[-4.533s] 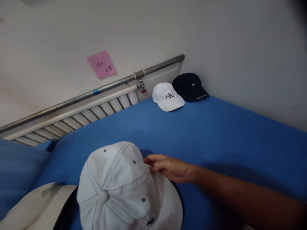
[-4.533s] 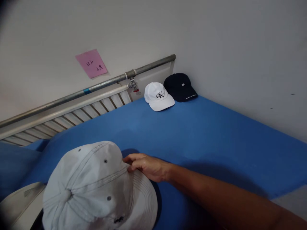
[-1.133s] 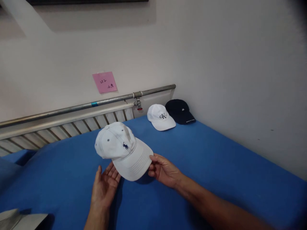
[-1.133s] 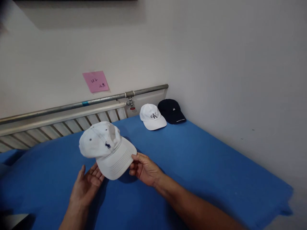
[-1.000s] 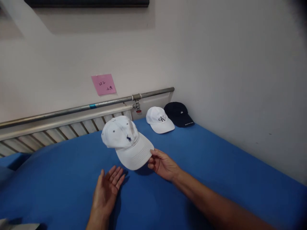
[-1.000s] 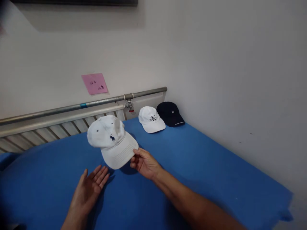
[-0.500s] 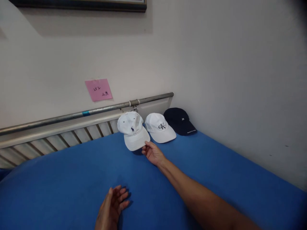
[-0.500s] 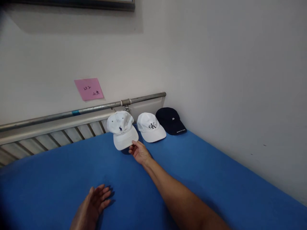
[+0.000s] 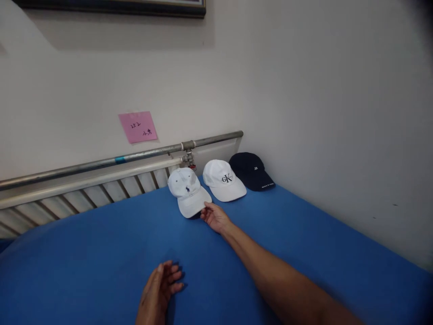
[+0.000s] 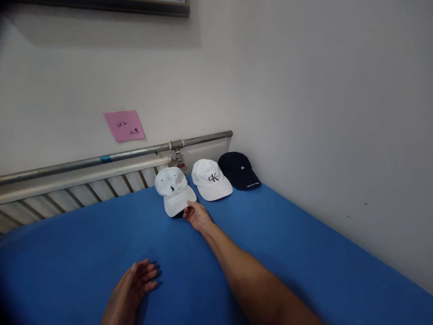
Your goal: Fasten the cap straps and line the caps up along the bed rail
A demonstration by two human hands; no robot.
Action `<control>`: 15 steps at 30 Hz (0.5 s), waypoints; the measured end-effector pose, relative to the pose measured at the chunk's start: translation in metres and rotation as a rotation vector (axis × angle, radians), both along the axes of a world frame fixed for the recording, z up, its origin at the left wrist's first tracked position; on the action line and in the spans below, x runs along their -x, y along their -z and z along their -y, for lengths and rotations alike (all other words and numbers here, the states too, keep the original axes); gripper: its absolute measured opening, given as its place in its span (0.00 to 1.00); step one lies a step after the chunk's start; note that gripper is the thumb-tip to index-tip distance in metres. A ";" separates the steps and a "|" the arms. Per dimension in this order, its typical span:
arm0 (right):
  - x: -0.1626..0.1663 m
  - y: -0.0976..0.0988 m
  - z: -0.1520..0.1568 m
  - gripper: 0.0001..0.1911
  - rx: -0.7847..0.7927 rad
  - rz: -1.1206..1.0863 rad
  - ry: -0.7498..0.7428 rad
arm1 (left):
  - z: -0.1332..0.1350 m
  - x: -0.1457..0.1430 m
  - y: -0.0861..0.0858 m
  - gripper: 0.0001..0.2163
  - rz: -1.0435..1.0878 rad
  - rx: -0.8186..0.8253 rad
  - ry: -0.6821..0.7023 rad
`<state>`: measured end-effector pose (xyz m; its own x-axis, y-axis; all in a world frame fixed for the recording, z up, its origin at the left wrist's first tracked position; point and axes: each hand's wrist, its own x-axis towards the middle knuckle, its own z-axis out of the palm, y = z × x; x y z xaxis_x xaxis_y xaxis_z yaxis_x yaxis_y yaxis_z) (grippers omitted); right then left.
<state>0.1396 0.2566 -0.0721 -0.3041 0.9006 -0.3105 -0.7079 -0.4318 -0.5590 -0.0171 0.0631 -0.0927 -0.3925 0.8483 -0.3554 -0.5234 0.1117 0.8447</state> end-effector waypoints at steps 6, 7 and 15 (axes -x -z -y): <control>-0.002 0.001 0.005 0.09 0.001 -0.008 0.028 | 0.005 -0.007 -0.012 0.21 -0.054 -0.012 0.009; -0.003 0.001 0.005 0.09 0.002 -0.010 0.029 | 0.005 -0.007 -0.013 0.21 -0.058 -0.018 0.011; 0.004 -0.004 0.003 0.08 -0.042 -0.028 0.053 | 0.005 0.001 -0.001 0.24 -0.070 -0.036 0.078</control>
